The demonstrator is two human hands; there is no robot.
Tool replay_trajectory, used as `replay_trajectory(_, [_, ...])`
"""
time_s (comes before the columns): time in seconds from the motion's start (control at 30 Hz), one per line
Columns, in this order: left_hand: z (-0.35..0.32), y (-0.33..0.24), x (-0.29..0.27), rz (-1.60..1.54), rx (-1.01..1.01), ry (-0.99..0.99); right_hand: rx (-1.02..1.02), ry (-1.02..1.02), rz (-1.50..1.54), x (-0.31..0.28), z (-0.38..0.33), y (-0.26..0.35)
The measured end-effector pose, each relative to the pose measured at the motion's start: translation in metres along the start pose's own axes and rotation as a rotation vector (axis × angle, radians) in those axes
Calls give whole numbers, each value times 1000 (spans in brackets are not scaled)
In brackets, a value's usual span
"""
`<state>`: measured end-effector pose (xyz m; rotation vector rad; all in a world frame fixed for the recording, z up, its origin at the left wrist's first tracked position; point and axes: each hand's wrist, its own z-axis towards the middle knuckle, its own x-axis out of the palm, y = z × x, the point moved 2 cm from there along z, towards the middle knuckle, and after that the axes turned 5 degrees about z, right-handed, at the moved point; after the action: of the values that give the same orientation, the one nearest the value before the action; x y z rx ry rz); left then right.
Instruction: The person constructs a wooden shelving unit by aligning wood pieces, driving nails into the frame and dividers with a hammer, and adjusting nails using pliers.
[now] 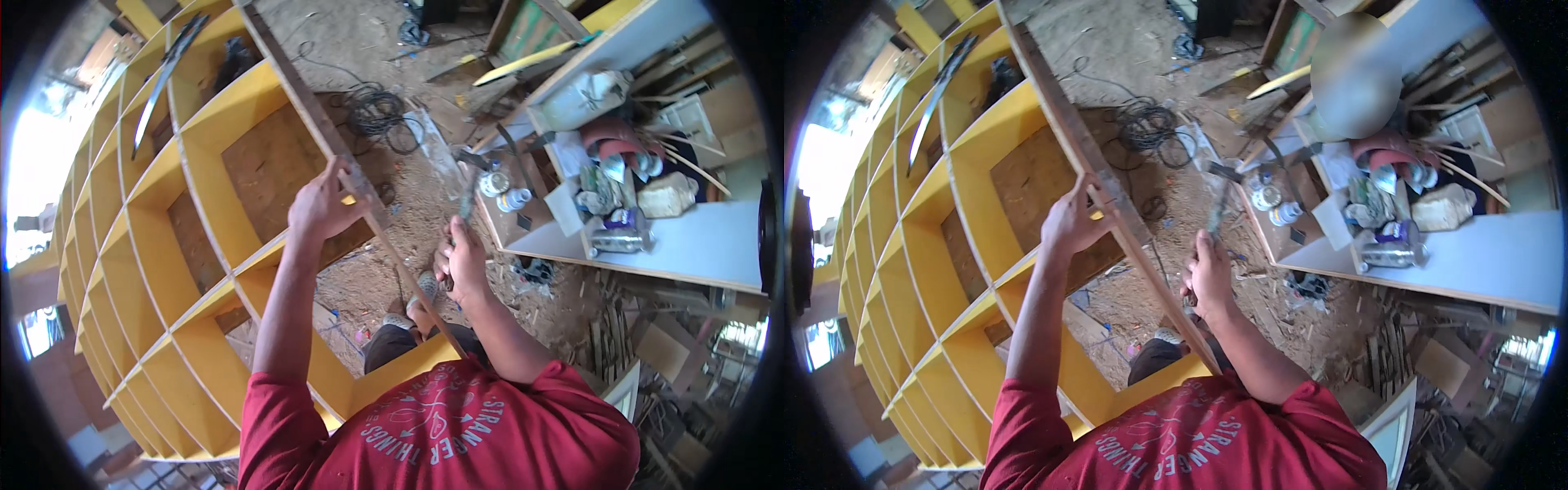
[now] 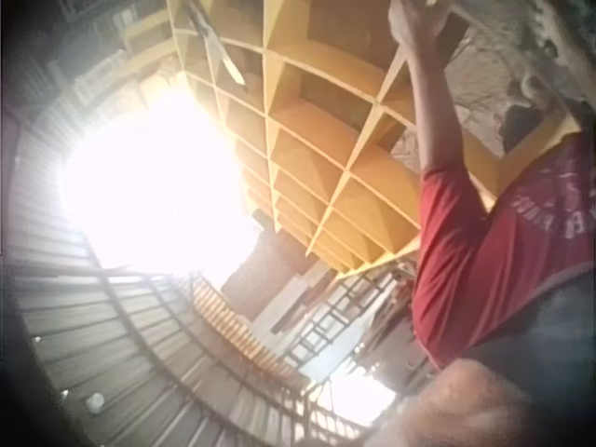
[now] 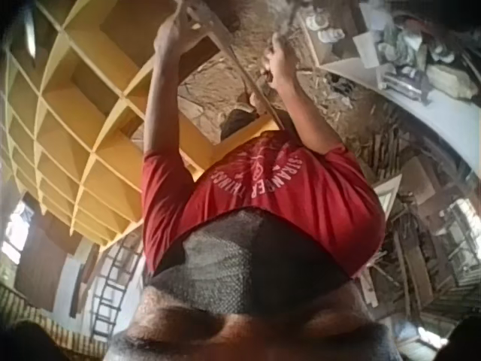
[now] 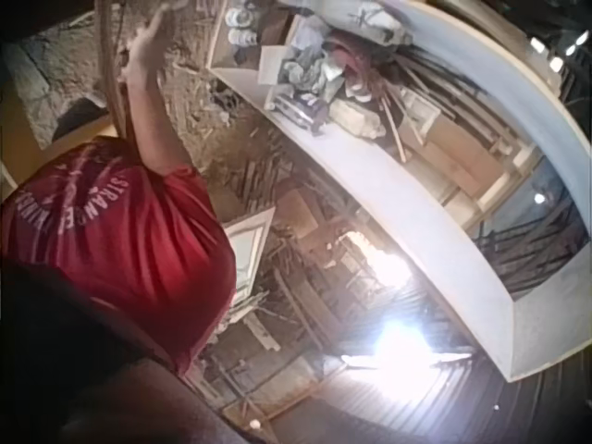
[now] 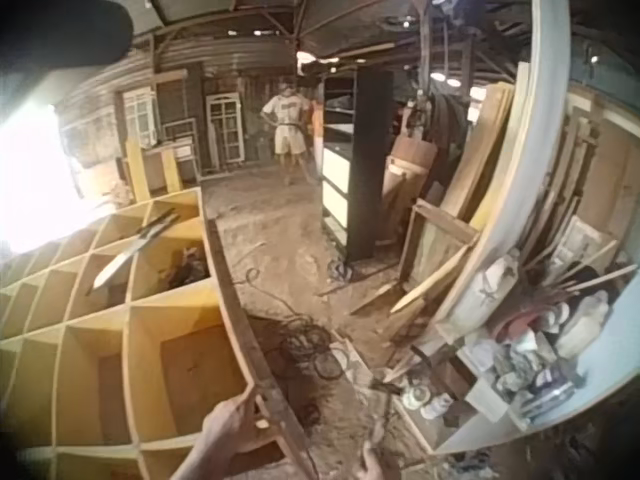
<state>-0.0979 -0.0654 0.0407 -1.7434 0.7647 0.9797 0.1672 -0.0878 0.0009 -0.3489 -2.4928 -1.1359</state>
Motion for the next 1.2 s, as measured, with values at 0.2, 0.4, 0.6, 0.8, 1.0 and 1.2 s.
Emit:
replay_trajectory(0.2, [-1, 10, 2, 19, 31, -8, 221, 183, -223, 12, -14, -1])
replay_trajectory(0.4, [5, 10, 3, 36, 3, -4, 252, 226, -324, 8, -9, -7])
replay_trajectory(0.6, [-1, 4, -3, 62, 17, -6, 104, -9, 4, 11, -6, 7])
replay_trajectory(0.8, [-3, 13, -1, -2, 20, 3, 368, 273, -277, 32, -32, -1])
replay_trajectory(1.0, [-3, 1, -5, 23, -36, 46, 159, 89, -142, 25, -22, -2])
replay_trajectory(1.2, [-1, 8, -1, 67, -6, 9, 75, 93, 75, 7, -9, 20])
